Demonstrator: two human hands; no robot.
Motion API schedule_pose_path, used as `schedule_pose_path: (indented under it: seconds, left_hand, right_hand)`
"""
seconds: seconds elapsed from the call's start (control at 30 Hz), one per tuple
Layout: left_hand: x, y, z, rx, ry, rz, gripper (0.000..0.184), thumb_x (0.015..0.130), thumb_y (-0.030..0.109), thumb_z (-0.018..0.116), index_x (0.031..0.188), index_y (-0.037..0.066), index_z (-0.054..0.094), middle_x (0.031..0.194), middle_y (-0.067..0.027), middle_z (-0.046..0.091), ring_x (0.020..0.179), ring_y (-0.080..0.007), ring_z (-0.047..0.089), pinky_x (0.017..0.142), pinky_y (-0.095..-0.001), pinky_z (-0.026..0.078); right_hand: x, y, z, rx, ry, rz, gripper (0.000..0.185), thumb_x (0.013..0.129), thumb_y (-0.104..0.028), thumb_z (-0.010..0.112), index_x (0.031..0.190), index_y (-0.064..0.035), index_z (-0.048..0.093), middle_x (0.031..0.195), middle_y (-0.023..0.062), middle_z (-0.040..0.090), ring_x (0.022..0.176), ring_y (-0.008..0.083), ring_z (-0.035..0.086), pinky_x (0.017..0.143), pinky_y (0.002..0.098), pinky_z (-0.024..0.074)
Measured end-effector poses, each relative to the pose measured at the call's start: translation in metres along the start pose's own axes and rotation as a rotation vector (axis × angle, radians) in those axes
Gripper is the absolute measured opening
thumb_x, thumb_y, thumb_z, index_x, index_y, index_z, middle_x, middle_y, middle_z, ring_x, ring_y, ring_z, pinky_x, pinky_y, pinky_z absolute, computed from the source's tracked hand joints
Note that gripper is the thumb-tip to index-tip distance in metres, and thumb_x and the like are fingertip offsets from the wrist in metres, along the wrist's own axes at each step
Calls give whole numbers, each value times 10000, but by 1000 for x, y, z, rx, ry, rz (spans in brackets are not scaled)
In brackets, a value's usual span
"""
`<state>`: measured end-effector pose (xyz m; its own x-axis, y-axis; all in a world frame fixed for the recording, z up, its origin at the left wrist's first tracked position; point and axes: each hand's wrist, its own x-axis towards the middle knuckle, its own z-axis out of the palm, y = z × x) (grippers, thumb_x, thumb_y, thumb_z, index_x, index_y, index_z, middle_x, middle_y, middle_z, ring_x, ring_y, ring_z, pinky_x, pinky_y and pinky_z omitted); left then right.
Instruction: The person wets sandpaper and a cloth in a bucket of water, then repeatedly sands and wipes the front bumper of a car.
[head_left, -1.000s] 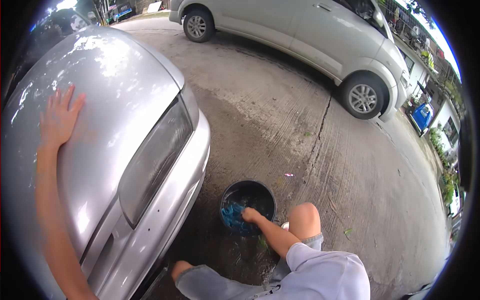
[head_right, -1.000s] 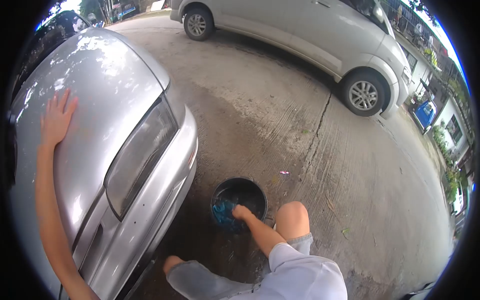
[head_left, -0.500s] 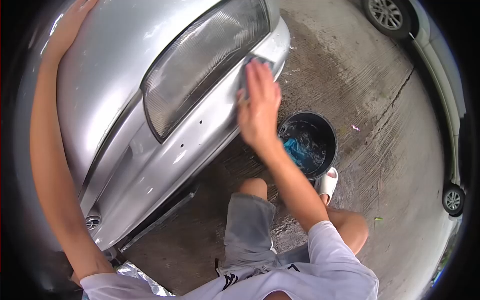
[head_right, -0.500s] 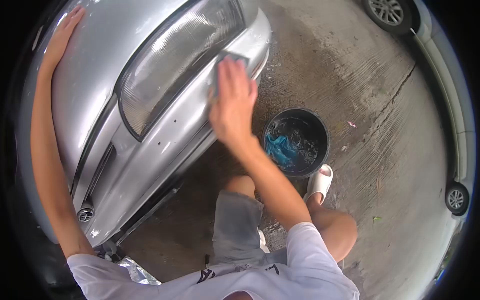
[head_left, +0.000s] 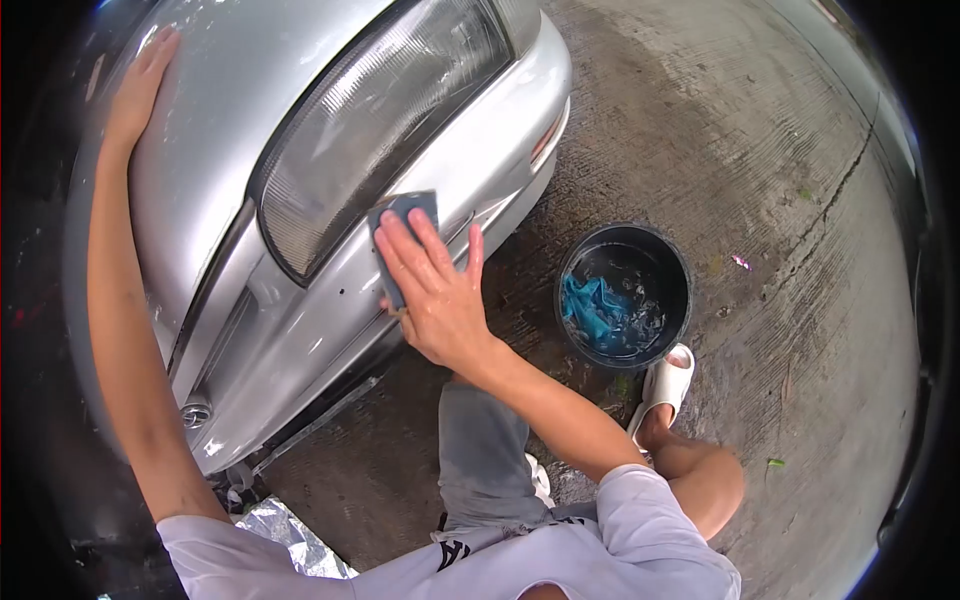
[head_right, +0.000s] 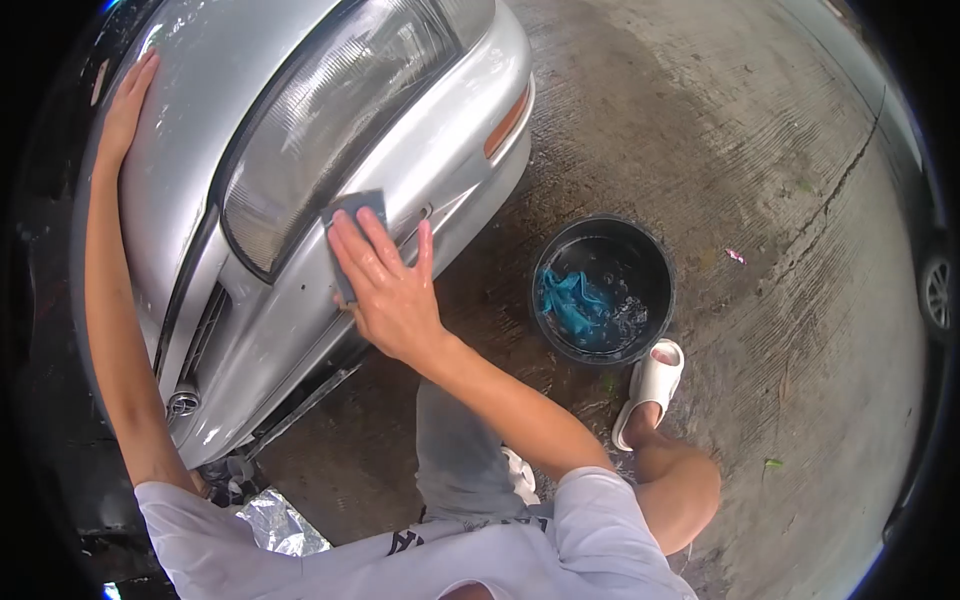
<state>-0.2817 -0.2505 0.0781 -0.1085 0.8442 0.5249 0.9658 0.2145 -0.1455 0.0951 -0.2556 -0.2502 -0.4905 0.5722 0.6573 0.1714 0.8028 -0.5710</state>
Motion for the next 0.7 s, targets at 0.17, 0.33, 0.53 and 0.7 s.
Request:
schedule_pose_path:
  seconds: [0.17, 0.33, 0.53, 0.7]
  left_hand:
    - [-5, 24, -5, -98, 18, -128, 614, 989, 483, 450, 1431, 60, 499, 1509, -82, 461, 1407, -236, 397, 1158, -308, 251]
    - [-5, 12, -4, -117, 69, -143, 505, 1016, 403, 486, 1382, 64, 558, 1438, -55, 541, 1369, -169, 442, 1145, -270, 264]
    - [-12, 79, -13, -1, 73, -154, 410, 1010, 265, 543, 1302, -20, 578, 1339, -252, 568, 1170, -347, 574, 1039, -385, 425]
    - [-13, 68, -10, 34, 81, -17, 321, 1013, 159, 515, 1223, -70, 596, 1223, -245, 622, 1096, -345, 585, 999, -375, 448]
  right_hand:
    - [63, 98, -39, -191, 203, 32, 529, 950, -293, 547, 1454, -154, 464, 1530, 36, 429, 1441, 244, 352, 1102, 754, 103]
    - [46, 27, 0, -8, 237, 204, 628, 942, -294, 567, 1508, -100, 378, 1585, 93, 332, 1492, 264, 243, 1123, 719, 21]
    - [65, 68, -19, -200, 274, 179, 621, 912, -276, 590, 1482, -98, 418, 1572, 71, 353, 1472, 288, 277, 1099, 750, 24]
    - [23, -12, 6, -38, 111, 174, 691, 839, -221, 635, 1472, -48, 417, 1572, 115, 341, 1472, 325, 270, 1091, 748, 59]
